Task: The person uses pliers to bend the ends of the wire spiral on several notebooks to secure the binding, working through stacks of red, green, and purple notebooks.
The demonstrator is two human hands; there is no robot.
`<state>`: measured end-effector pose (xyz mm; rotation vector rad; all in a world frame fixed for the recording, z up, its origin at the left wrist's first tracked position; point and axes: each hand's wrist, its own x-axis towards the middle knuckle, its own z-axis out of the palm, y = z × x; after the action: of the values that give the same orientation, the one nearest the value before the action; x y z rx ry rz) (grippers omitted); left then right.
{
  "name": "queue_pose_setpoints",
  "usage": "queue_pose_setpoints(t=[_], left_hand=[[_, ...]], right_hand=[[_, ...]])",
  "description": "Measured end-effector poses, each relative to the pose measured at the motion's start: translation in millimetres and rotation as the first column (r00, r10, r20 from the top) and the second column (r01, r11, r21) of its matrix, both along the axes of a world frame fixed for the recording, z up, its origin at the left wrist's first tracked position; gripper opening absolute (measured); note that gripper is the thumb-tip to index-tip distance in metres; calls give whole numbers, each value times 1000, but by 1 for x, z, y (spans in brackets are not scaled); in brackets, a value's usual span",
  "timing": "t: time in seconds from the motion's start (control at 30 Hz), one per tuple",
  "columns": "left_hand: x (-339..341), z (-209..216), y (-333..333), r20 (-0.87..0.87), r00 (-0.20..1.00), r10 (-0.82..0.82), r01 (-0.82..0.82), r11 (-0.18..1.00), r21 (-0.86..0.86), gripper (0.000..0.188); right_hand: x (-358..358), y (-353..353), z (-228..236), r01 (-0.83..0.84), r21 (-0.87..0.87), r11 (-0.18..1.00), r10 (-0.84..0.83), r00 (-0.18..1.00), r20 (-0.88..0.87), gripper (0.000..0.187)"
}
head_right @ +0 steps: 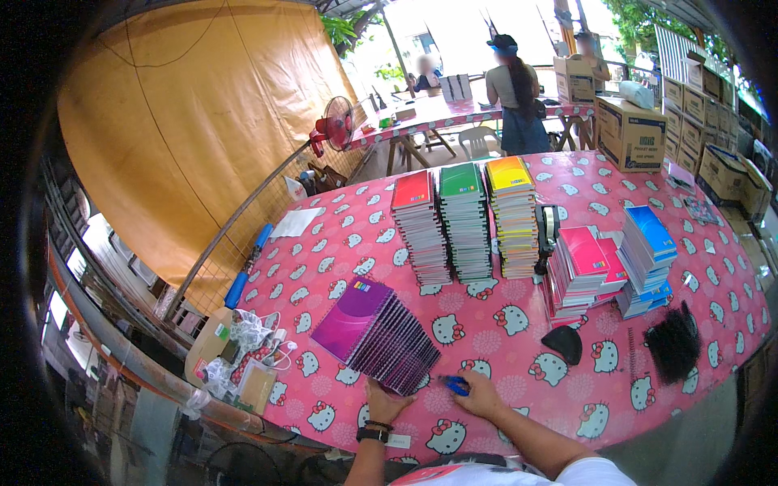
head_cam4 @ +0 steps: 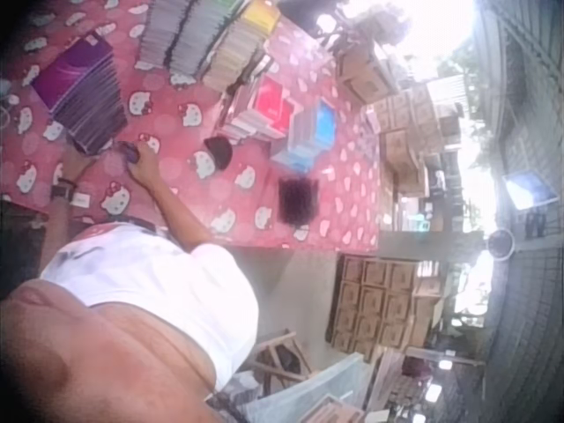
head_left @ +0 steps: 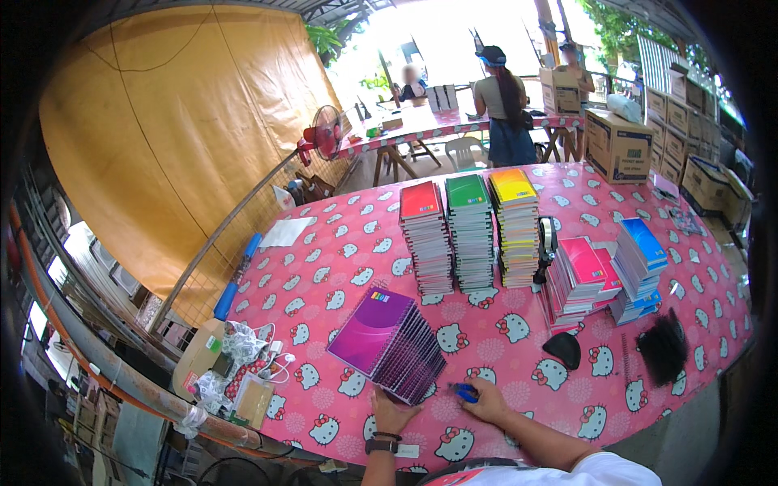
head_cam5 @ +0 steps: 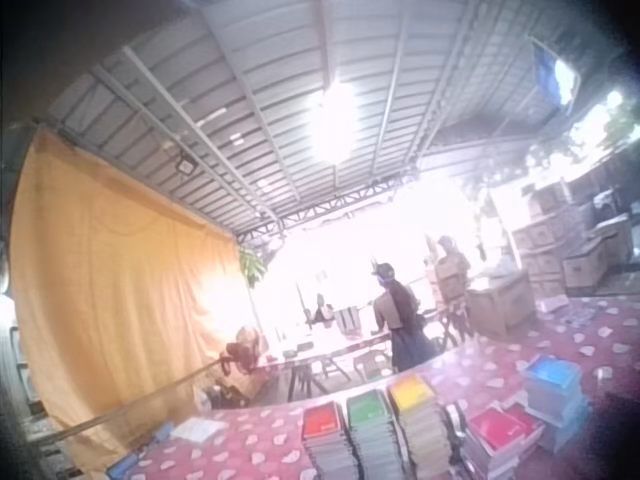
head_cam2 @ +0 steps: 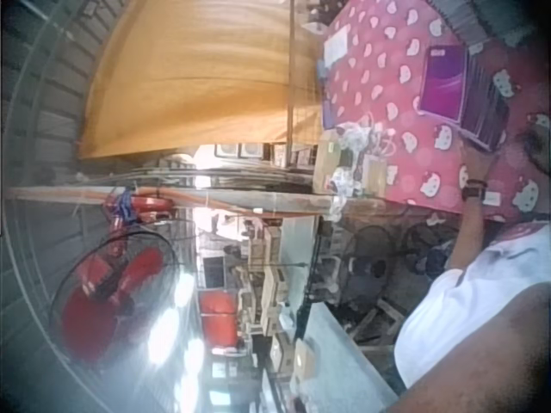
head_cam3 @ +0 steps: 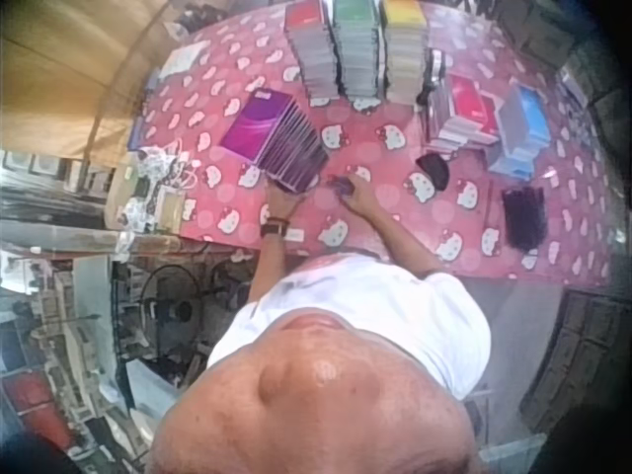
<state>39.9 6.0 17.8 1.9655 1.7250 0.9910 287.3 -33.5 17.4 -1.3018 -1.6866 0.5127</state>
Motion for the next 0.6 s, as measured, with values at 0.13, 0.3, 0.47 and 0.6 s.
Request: queue_pose_setpoints(t=[0.13,0.3,0.47,0.6], left_hand=[[8,2,1,15,999,-52,52,999,-11,127],[1,-4,-7,298,948,-107,97,994,50,99],[10,-47,-26,714,699,22,156,971,-183,106],[19,-27,-38,861,492,131,165,957,-239,99]], right_hand=[[4,42,-13,-259,-381,888,-138,639,-757,29],[-12,81,5,-351,-531,771,-224,631,-743,36],[-15,93,4,-454,-525,720,-175,614,-770,42],[-12,96,4,-496,-550,672,-206,588,-782,41]])
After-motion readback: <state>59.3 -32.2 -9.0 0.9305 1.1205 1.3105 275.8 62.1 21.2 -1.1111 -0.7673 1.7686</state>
